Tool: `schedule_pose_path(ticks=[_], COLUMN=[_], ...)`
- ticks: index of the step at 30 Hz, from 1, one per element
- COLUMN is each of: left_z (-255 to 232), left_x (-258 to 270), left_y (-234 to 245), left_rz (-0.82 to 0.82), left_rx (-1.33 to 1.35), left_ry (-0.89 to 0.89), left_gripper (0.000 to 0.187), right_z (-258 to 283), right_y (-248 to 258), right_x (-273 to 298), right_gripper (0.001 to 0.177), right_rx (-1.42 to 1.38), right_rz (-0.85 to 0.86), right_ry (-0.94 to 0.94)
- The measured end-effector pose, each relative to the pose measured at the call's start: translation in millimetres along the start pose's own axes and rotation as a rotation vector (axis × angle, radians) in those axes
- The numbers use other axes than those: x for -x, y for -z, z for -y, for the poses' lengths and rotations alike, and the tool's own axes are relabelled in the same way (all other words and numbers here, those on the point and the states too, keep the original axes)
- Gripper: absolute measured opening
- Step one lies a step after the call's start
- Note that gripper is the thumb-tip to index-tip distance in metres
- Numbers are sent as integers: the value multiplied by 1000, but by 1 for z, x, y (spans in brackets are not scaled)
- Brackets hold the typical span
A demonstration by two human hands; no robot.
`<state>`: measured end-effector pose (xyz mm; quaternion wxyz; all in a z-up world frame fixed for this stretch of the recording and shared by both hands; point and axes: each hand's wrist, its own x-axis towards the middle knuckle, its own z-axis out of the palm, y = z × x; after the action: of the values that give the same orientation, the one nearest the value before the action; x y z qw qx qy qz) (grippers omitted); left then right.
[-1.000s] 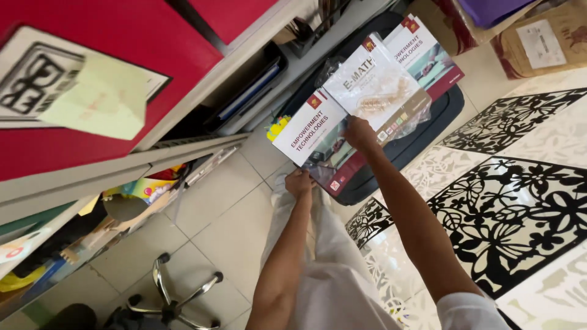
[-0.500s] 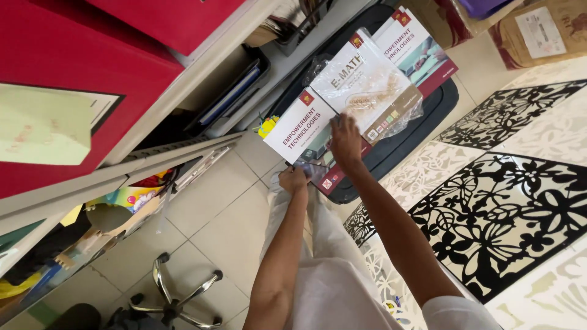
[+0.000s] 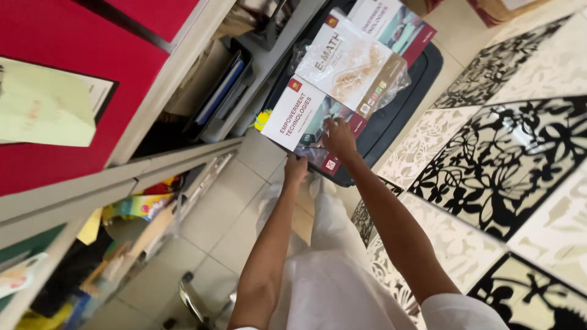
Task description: Moving and organizing books between a storage bin and a chair.
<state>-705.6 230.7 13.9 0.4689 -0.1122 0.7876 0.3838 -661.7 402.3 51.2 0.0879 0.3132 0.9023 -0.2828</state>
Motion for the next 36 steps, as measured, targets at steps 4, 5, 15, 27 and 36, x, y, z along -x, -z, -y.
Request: schedule_pose_path(ticks=[4,5,15,27,36], left_z=[98,95,180,314,465], left_x=[-60,-47,-21,158,313], left_y=[-3,15,106,1,-71], left_rz=[16,166,467,857,958], left_rx=[-368,-191,-277,-570,-732], left_ry=[-319,-259,-460,-314,-233], left_gripper=[40,37,33,34,33], right_z=[-4,-3,-45,-57,-75], right_y=[-10,-14,-129,-211,-242], right_x=[58,67,232,559,819], right_gripper=[43,42,51,49,61], right_rx=[-64,-89,-378,-982,-1216], right_rz=[-71,-94,-242,128,-390], right_ry=[-162,-212,-559,-769,-708])
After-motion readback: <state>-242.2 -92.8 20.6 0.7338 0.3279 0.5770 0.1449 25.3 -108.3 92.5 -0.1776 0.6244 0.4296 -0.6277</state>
